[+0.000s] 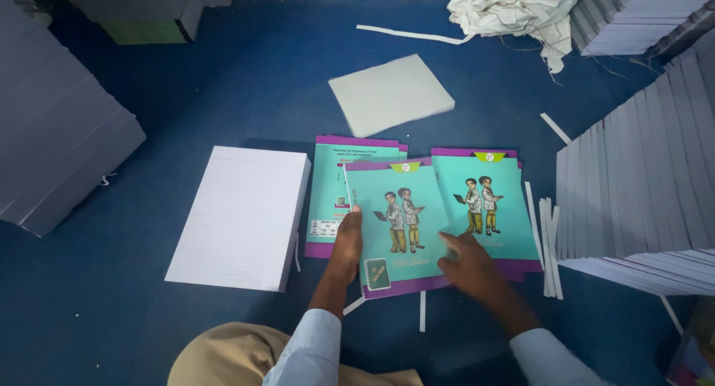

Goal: The person assembles notebooks by inserting loose white paper sheets into purple covers. They pick up a cover, insert a sheet, and place the completed notebook onto a growing stack. The person repeats this process multiple times.

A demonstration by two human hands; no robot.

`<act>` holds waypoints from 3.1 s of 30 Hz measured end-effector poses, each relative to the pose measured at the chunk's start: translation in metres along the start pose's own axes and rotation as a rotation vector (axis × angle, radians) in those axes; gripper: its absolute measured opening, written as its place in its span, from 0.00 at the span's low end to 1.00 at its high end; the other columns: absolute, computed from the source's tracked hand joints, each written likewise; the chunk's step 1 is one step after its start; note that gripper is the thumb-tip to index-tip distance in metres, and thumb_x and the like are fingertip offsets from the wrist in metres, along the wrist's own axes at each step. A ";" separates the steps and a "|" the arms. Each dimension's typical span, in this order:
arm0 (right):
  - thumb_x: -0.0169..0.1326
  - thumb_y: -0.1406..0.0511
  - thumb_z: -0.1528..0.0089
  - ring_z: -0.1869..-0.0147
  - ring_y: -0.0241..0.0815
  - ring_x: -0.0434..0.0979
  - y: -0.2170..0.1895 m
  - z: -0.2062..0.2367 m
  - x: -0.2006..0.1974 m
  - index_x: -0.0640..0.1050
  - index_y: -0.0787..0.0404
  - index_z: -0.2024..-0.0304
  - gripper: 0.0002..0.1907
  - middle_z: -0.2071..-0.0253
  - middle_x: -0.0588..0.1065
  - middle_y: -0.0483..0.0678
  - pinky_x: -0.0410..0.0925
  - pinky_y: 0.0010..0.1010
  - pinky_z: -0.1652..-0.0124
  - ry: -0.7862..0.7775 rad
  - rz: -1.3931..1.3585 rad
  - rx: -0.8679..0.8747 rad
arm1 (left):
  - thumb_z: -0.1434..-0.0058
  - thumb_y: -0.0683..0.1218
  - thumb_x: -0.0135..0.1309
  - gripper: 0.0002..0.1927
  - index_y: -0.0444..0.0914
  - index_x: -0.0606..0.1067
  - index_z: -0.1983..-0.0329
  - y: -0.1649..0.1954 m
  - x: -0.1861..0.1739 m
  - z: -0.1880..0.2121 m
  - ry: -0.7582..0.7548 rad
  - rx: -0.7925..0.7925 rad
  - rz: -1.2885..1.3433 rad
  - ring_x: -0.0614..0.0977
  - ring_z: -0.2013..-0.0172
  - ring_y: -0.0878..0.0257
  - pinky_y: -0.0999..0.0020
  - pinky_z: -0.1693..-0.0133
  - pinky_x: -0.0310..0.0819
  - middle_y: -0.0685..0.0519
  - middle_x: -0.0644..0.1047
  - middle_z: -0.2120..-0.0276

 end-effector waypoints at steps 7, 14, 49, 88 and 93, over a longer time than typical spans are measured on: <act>0.57 0.53 0.39 0.60 0.43 0.75 -0.016 0.017 -0.006 0.65 0.44 0.29 0.36 0.57 0.73 0.51 0.73 0.38 0.56 -0.060 0.265 0.078 | 0.33 0.72 0.32 0.44 0.35 0.58 0.27 0.009 0.001 0.007 0.012 0.030 -0.054 0.68 0.34 0.41 0.47 0.36 0.65 0.35 0.66 0.33; 0.55 0.50 0.39 0.54 0.47 0.78 -0.013 0.019 -0.006 0.65 0.43 0.29 0.36 0.50 0.71 0.54 0.73 0.39 0.51 -0.071 0.372 0.111 | 0.41 0.50 0.58 0.30 0.31 0.69 0.38 0.033 0.012 0.019 -0.067 0.160 0.030 0.82 0.49 0.47 0.53 0.47 0.76 0.38 0.79 0.48; 0.58 0.67 0.40 0.40 0.50 0.77 -0.043 0.009 -0.101 0.60 0.63 0.34 0.35 0.44 0.74 0.59 0.74 0.41 0.45 0.414 -0.622 -0.047 | 0.35 0.47 0.55 0.21 0.36 0.72 0.40 0.120 0.061 0.072 -0.077 0.432 0.040 0.76 0.63 0.56 0.59 0.62 0.73 0.44 0.79 0.60; 0.55 0.62 0.39 0.41 0.50 0.75 -0.025 -0.007 -0.090 0.63 0.63 0.34 0.32 0.44 0.72 0.58 0.72 0.46 0.43 0.388 -0.879 -0.150 | 0.34 0.50 0.52 0.34 0.36 0.56 0.29 0.132 0.063 0.085 -0.008 0.597 0.030 0.76 0.43 0.49 0.53 0.47 0.78 0.39 0.70 0.41; 0.54 0.60 0.36 0.38 0.50 0.74 -0.034 0.000 -0.090 0.59 0.63 0.32 0.33 0.42 0.71 0.58 0.71 0.45 0.41 0.387 -0.867 -0.193 | 0.32 0.53 0.50 0.27 0.36 0.62 0.35 0.125 0.064 0.082 0.006 0.585 -0.013 0.81 0.49 0.53 0.57 0.53 0.82 0.41 0.76 0.49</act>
Point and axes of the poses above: each hand's wrist, its own z-axis away from the middle knuckle, its own x-axis out of the palm, y = z × x, the point moved 10 cm from there along -z, towards the middle knuckle
